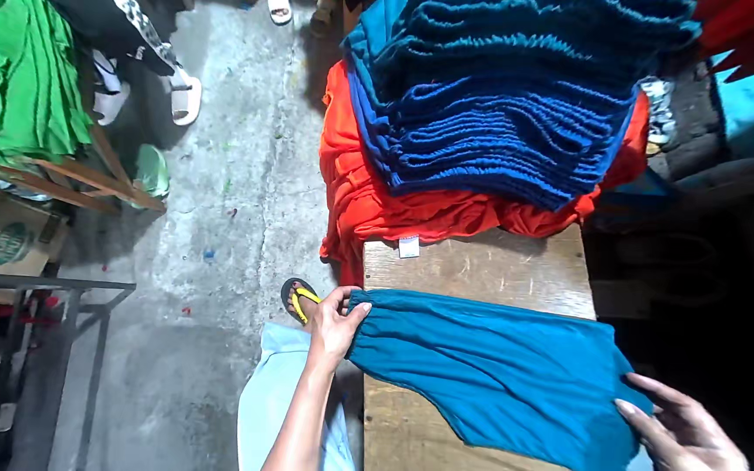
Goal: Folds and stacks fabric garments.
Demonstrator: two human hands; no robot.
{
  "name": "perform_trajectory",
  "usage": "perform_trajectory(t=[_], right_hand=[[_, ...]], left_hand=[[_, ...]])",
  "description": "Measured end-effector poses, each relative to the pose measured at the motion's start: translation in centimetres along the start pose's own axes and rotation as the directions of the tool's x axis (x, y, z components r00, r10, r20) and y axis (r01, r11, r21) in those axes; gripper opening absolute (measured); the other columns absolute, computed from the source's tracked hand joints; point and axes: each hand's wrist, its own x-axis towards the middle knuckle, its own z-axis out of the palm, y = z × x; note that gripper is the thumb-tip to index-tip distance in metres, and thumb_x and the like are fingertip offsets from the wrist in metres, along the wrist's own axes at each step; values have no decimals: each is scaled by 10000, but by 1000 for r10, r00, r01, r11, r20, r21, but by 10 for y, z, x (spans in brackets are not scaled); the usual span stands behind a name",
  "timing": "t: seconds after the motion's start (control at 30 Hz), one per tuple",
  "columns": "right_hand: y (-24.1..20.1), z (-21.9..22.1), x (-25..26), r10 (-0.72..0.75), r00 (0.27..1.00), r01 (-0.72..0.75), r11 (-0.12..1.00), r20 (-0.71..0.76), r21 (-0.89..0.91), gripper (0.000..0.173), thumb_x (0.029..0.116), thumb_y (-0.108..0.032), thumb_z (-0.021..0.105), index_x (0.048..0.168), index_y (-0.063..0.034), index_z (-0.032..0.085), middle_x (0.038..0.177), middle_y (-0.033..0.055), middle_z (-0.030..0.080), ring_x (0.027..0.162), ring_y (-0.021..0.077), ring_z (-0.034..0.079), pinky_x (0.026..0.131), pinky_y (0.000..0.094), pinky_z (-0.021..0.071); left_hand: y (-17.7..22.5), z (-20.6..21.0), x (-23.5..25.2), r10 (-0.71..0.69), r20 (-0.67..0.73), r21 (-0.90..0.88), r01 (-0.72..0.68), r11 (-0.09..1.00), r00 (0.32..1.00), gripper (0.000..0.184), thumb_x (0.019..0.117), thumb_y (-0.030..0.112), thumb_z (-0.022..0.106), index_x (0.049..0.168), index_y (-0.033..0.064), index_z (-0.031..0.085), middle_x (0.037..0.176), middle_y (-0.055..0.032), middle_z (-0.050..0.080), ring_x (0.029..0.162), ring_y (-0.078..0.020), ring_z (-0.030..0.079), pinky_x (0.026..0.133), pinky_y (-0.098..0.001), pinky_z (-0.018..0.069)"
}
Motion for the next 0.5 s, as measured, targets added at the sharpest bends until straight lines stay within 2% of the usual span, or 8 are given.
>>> perform_trajectory(t=[0.07,0.13,0.2,0.33,0.5], right_hand=[[5,-4,3,8,1000,-8,1000,15,6,347,887,28,585,1233,36,570,1140,-55,657,937,-40,635,796,156,548],[6,-7,4,35,999,-35,999,41,-4,334,897,32,575,1230,27,566,1136,-67,644,942,-43,624,802,163,540],[5,-8,5,40,998,-40,999,56,8,323,906,42,572,1227,11,561,1127,-89,652,902,-49,625,771,159,541],[3,-7,7,49,996,-52,998,81,45,340,910,59,568,1242,-6,543,1112,-116,662,904,-46,646,767,173,564],[2,-7,9,54,994,-59,997,92,44,337,900,70,567,1225,-20,550,1115,-116,667,934,-35,656,786,187,573]], left_hand=[[5,3,-3,24,-84,57,-20,998,996,222,924,53,733,1141,42,691,973,-86,712,819,-148,678,765,-336,566],[7,5,-6,76,-131,108,-62,992,988,268,908,60,752,1167,37,689,1013,-93,716,866,-154,685,807,-349,567],[8,8,-8,129,-142,179,-102,978,982,326,877,80,789,1183,33,686,1056,-103,714,911,-166,692,850,-372,570],[10,12,-12,198,-139,293,-150,944,970,352,833,132,839,1151,49,712,1047,-99,714,893,-184,686,831,-391,566],[10,12,-9,224,-122,344,-170,923,967,293,866,163,813,1121,42,734,1048,-108,733,943,-207,705,882,-438,564]])
